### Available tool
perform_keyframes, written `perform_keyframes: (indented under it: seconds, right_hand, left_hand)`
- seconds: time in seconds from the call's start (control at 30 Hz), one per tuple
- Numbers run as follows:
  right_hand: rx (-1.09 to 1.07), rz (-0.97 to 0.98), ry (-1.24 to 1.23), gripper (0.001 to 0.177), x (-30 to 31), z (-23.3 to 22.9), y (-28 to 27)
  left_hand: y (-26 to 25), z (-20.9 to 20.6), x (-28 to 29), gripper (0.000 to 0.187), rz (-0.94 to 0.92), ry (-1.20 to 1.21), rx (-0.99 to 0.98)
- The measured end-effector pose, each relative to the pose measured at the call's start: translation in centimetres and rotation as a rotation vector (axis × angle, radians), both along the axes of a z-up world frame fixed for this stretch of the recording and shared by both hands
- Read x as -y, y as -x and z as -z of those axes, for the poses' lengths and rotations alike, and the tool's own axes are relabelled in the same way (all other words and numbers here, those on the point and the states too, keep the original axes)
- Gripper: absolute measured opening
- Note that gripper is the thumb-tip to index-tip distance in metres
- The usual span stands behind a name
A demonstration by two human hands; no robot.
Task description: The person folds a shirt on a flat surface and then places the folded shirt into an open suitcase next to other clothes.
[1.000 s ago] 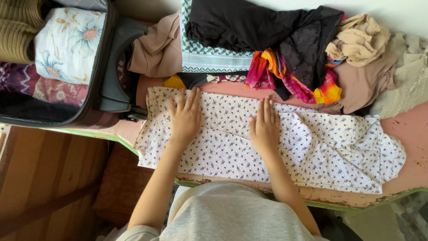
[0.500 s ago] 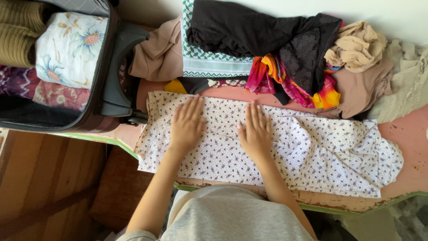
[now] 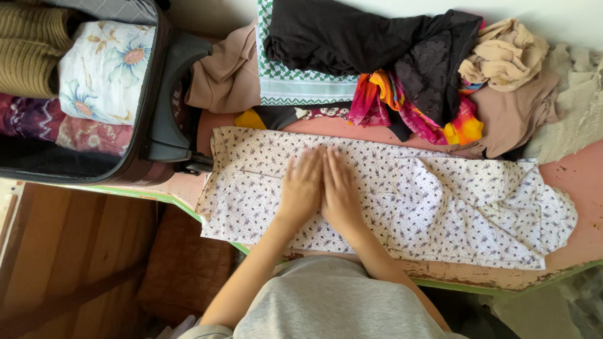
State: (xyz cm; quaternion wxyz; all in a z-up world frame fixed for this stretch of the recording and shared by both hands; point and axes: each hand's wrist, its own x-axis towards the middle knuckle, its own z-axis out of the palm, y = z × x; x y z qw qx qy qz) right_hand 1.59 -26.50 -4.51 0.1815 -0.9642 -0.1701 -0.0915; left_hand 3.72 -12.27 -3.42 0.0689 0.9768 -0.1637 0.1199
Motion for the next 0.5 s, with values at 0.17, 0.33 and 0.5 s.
perform_keyframes:
  seconds: [0.17, 0.33, 0.5]
  right_hand:
    - [-0.054, 0.070, 0.198, 0.062, 2.5, -0.2, -0.7]
    - [-0.067, 0.172, 0.116, 0.064, 6.0, -1.1, -0.7]
    - [-0.037, 0.282, 0.053, 0.063, 6.0, -0.4, -0.1]
  left_hand:
    - [-1.4, -2.4, -0.3, 0.067, 0.046, -0.083, -0.323]
    - [-2.2, -2.8, -7.7, 0.062, -0.175, -0.084, -0.268]
    - [-2.4, -0.2, -10.9, 0.062, -0.215, 0.112, -0.033]
